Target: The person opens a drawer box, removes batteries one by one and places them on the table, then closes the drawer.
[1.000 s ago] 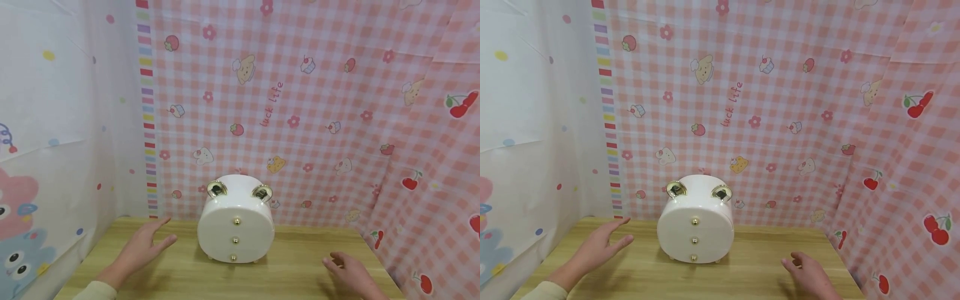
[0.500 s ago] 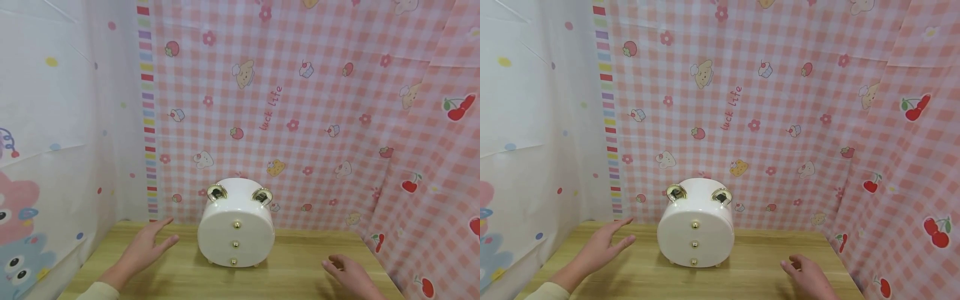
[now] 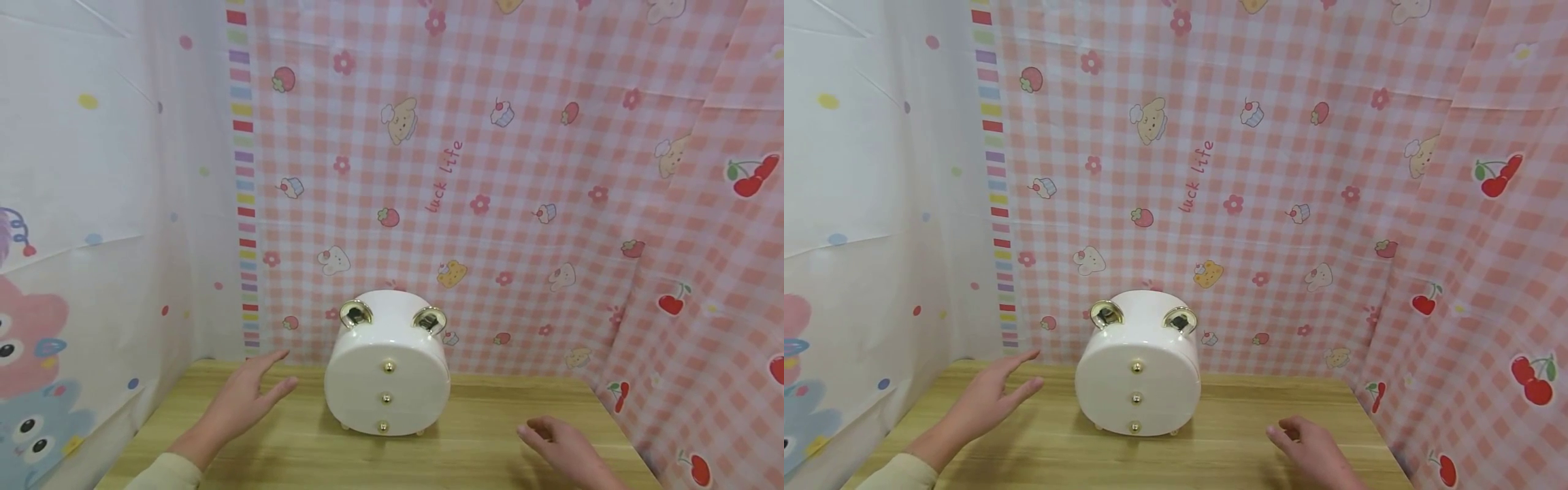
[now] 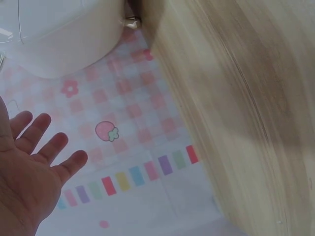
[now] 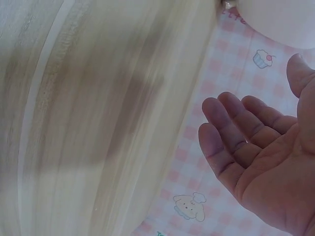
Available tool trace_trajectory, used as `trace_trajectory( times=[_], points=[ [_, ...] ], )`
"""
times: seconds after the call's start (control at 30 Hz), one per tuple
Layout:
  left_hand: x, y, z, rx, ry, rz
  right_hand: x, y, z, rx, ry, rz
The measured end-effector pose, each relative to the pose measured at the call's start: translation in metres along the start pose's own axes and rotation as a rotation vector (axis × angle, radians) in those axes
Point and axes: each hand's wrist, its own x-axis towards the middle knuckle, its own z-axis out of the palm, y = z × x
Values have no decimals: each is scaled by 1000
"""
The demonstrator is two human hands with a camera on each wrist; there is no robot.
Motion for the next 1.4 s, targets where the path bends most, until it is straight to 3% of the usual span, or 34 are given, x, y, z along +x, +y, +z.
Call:
trace_trajectory(
  times=[0.6, 0.8, 1.1, 1.4],
  points=[
    [7, 14, -5, -32, 34, 23, -10, -32, 15, 85, -22, -22],
    [11, 16, -5, -36, 54, 62, -11, -39, 18, 103, -52, -37],
    [23, 27, -10, -18, 73, 72, -14, -48, 21, 131, -111, -112],
    [37, 41, -16, -19, 114, 129, -17, -61, 29, 153, -164, -147]
  ],
)
